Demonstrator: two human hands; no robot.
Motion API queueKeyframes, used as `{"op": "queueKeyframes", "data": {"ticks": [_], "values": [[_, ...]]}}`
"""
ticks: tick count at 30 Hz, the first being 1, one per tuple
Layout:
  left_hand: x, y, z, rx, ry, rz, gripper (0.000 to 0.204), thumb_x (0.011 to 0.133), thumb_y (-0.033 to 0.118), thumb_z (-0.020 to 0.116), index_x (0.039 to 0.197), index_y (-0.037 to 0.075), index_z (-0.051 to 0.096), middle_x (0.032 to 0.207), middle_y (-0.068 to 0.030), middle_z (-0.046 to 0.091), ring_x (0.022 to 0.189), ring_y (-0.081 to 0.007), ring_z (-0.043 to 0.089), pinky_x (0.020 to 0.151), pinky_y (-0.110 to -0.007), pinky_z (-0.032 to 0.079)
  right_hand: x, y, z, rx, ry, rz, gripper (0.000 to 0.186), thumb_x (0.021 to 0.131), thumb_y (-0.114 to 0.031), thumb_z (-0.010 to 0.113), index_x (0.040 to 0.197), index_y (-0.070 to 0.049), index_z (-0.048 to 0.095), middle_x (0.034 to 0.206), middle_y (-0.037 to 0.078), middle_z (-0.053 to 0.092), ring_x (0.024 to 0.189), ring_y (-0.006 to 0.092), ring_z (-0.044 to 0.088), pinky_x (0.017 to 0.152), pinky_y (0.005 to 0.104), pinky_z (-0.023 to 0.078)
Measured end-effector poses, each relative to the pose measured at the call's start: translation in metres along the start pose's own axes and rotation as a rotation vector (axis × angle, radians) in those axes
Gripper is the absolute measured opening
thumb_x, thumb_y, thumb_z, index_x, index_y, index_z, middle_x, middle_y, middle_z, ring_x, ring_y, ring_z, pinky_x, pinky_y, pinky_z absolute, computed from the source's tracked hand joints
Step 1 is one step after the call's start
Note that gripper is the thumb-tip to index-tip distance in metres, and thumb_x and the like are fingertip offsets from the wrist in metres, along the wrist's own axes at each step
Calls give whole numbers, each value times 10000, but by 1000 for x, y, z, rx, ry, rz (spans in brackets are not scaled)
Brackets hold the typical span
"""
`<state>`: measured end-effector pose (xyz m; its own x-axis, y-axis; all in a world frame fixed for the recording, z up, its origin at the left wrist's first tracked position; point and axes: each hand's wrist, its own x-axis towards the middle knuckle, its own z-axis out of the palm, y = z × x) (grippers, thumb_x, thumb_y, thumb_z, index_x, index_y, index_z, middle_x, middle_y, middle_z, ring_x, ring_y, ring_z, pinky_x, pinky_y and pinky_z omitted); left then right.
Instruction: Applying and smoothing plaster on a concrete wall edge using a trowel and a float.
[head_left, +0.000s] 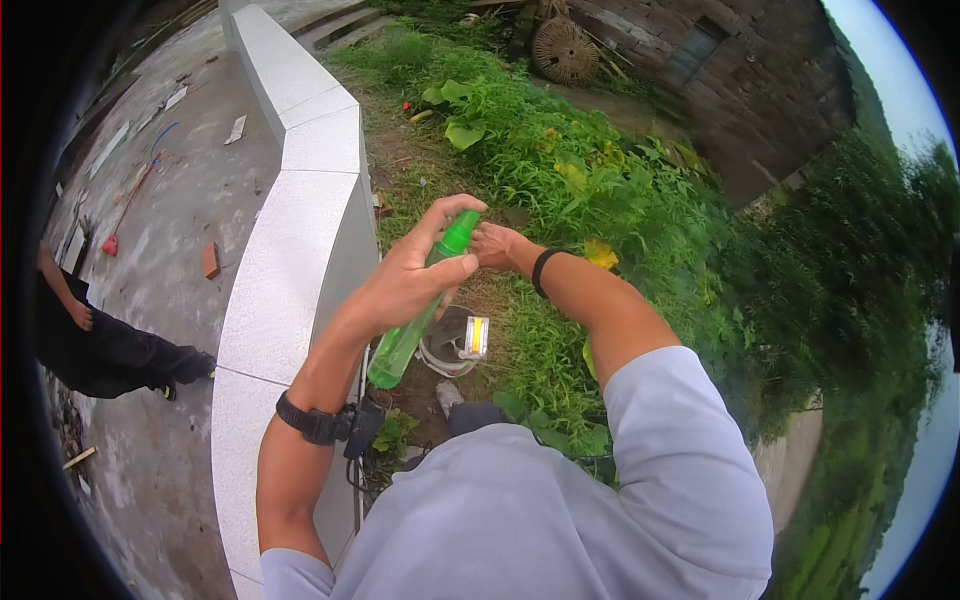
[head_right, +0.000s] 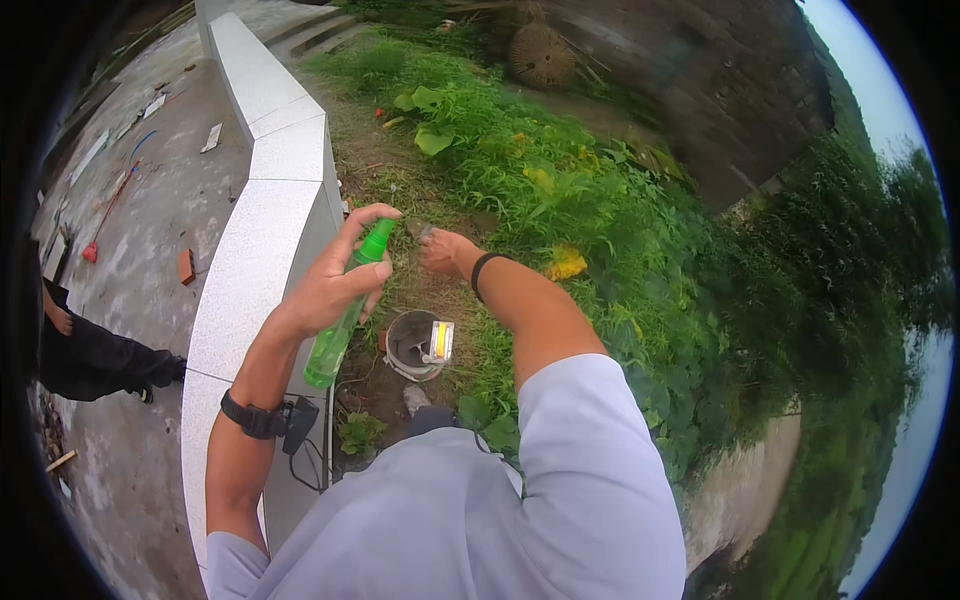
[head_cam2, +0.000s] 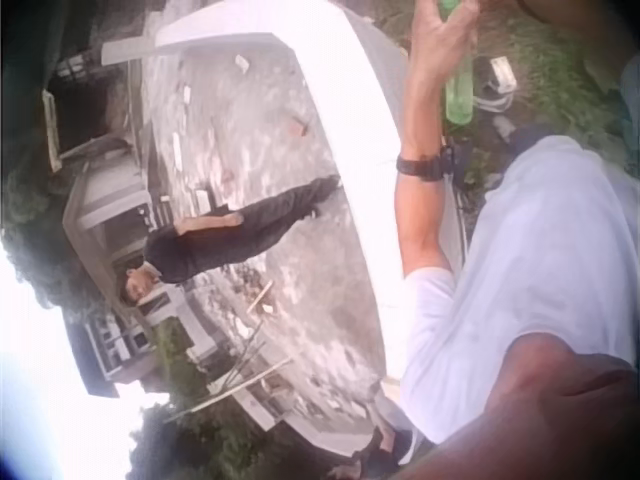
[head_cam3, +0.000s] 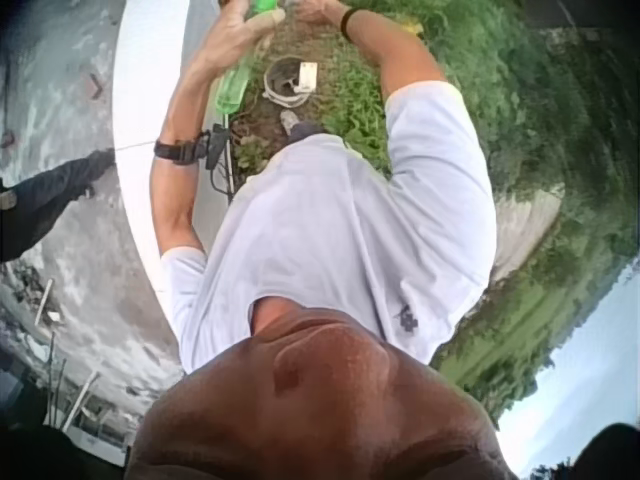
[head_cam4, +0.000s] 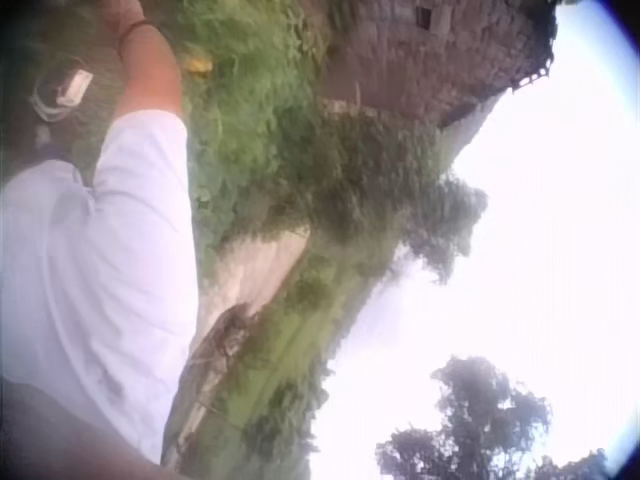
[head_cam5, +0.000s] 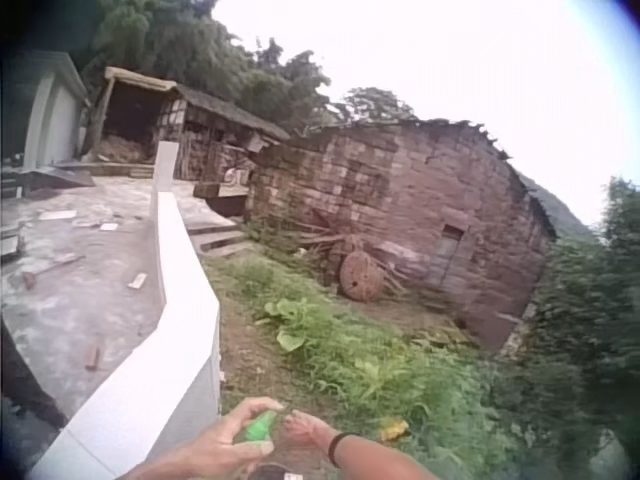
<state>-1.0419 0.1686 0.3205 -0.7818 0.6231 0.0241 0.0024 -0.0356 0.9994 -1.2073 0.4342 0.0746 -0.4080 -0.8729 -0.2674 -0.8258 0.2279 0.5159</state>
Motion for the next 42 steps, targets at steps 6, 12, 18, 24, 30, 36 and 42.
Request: {"op": "queueKeyframes", "data": {"ticks": [6, 12, 18, 24, 30, 36, 42], "values": [[-24, -18, 14, -74, 80, 125, 523, 942, 177, 586, 1399, 151, 331, 831, -30, 501, 593, -85, 523, 521, -257, 484, -15, 113, -61, 1335, 366, 1144, 429, 911, -351, 663, 1220, -56, 627, 1240, 124, 646, 1096, 311, 615, 889, 418, 503], [-58, -27, 44, -85, 14, 324, 518, 934, 187, 622, 1384, 135, 371, 893, -16, 500, 669, -68, 508, 575, -242, 450, -116, 216, -40, 1873, 1626, 1761, 228, 999, -200, 547, 1098, 3, 518, 943, 90, 528, 719, 198, 497, 606, 352, 426], [-38, -30, 26, -205, 105, 288, 533, 949, 224, 614, 1411, 149, 358, 860, -11, 507, 661, -73, 512, 590, -250, 460, -123, 210, -43, 1940, 1637, 1797, 397, 1008, -259, 526, 1271, 39, 523, 1206, 185, 609, 1005, 292, 642, 813, 399, 555], [16, -34, -13, -200, 229, 239, 526, 955, 246, 609, 1416, 189, 363, 810, 4, 501, 610, -83, 526, 561, -264, 476, -71, 174, -100, 2133, 1530, 1456, 461, 1023, -315, 503, 1348, 11, 471, 1319, 173, 564, 1153, 285, 594, 946, 407, 529], [36, -36, -39, -26, 372, 280, 532, 945, 253, 624, 1415, 208, 380, 774, 11, 499, 610, -90, 535, 539, -263, 479, -27, 122, -153, 2408, 1468, 1084, 496, 1021, -346, 483, 1370, 4, 439, 1320, 166, 539, 1201, 282, 544, 988, 402, 471], [16, -35, -61, 20, 573, 248, 695, 918, 289, 675, 1504, 222, 307, 822, -2, 522, 657, -100, 544, 604, -286, 497, -3, 59, -195, 2546, 1226, 757, 384, 1016, -341, 489, 1232, -24, 508, 1211, 149, 580, 1050, 253, 608, 885, 387, 519], [9, -33, -73, 211, 811, 333, 835, 832, 374, 797, 1491, 104, 362, 938, -21, 564, 880, -143, 577, 801, -308, 493, 32, -20, -258, 1862, 883, 482, 731, 818, -181, 706, 1419, 21, 342, 1272, 205, 537, 1061, 306, 625, 921, 418, 514]]}}
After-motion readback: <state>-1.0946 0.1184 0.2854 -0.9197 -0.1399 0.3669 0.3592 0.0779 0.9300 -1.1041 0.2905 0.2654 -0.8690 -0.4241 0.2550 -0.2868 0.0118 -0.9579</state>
